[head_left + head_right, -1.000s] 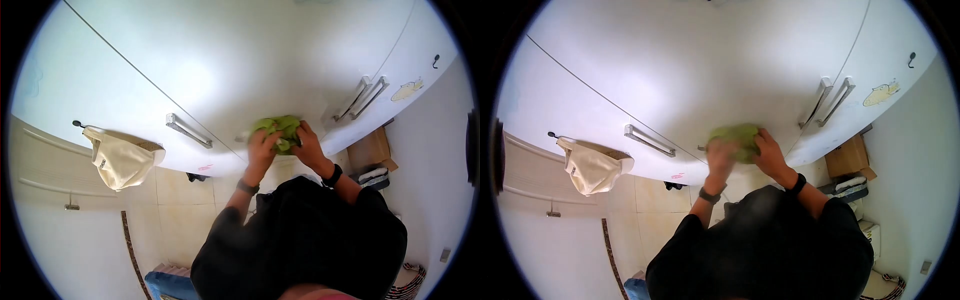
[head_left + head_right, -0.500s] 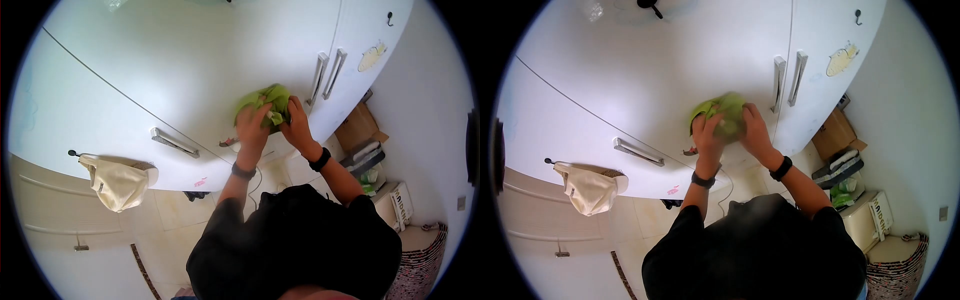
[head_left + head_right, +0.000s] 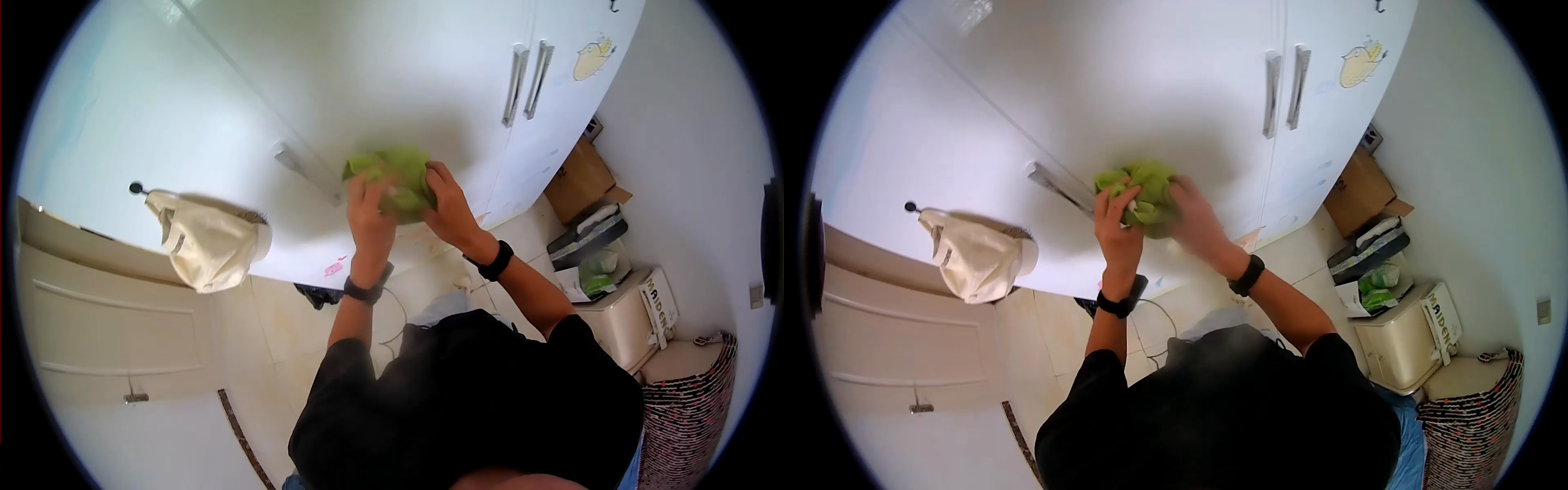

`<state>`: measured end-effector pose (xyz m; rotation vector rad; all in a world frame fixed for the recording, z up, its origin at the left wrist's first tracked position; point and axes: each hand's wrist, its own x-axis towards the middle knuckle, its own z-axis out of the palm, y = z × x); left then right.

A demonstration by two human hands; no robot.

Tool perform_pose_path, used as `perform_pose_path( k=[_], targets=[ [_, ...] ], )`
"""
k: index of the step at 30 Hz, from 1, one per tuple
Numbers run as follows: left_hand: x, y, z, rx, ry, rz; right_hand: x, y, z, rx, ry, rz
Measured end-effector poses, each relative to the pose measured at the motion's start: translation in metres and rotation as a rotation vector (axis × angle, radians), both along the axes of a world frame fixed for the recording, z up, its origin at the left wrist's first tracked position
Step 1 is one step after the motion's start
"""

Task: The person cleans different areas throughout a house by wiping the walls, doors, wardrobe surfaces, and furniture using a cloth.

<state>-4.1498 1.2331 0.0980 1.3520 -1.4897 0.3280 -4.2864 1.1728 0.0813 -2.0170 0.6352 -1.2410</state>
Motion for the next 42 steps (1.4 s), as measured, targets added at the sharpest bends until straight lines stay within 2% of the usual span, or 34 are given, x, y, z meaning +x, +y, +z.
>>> perform_pose_path(
  k=[3, 7, 11, 14, 18, 24, 27, 31, 37, 42],
  targets=[
    [0.027, 0.006, 0.012, -0.181, -0.048, 0.048, 0.028, 0.018, 0.025, -0.074, -0.08, -0.004],
    [0.059, -0.003, 0.015, -0.276, 0.048, 0.137, 0.075, 0.014, 0.029, -0.198, -0.144, -0.041],
    [0.089, -0.003, -0.016, -0.158, -0.127, 0.143, 0.112, 0.009, 0.001, -0.116, -0.067, -0.107],
    [0.103, 0.012, -0.032, -0.072, -0.11, 0.003, 0.125, 0.019, -0.025, -0.004, -0.023, -0.125],
    [0.126, 0.03, -0.052, -0.034, 0.001, -0.18, 0.14, 0.055, -0.038, 0.117, -0.113, -0.16],
    [0.149, 0.039, -0.017, -0.071, 0.17, -0.195, 0.166, 0.05, -0.011, -0.236, -0.054, -0.246],
    [0.151, 0.032, 0.008, -0.23, 0.177, -0.224, 0.173, 0.051, 0.01, -0.246, -0.125, -0.262],
    [0.153, 0.028, -0.003, -0.167, 0.192, -0.241, 0.175, 0.044, -0.009, -0.213, -0.136, -0.261],
    [0.156, 0.037, -0.056, 0.0, 0.193, -0.199, 0.17, 0.049, -0.062, -0.135, -0.028, -0.243],
    [0.156, 0.037, -0.045, -0.028, 0.22, -0.216, 0.169, 0.045, -0.043, -0.177, -0.059, -0.227]
  ],
)
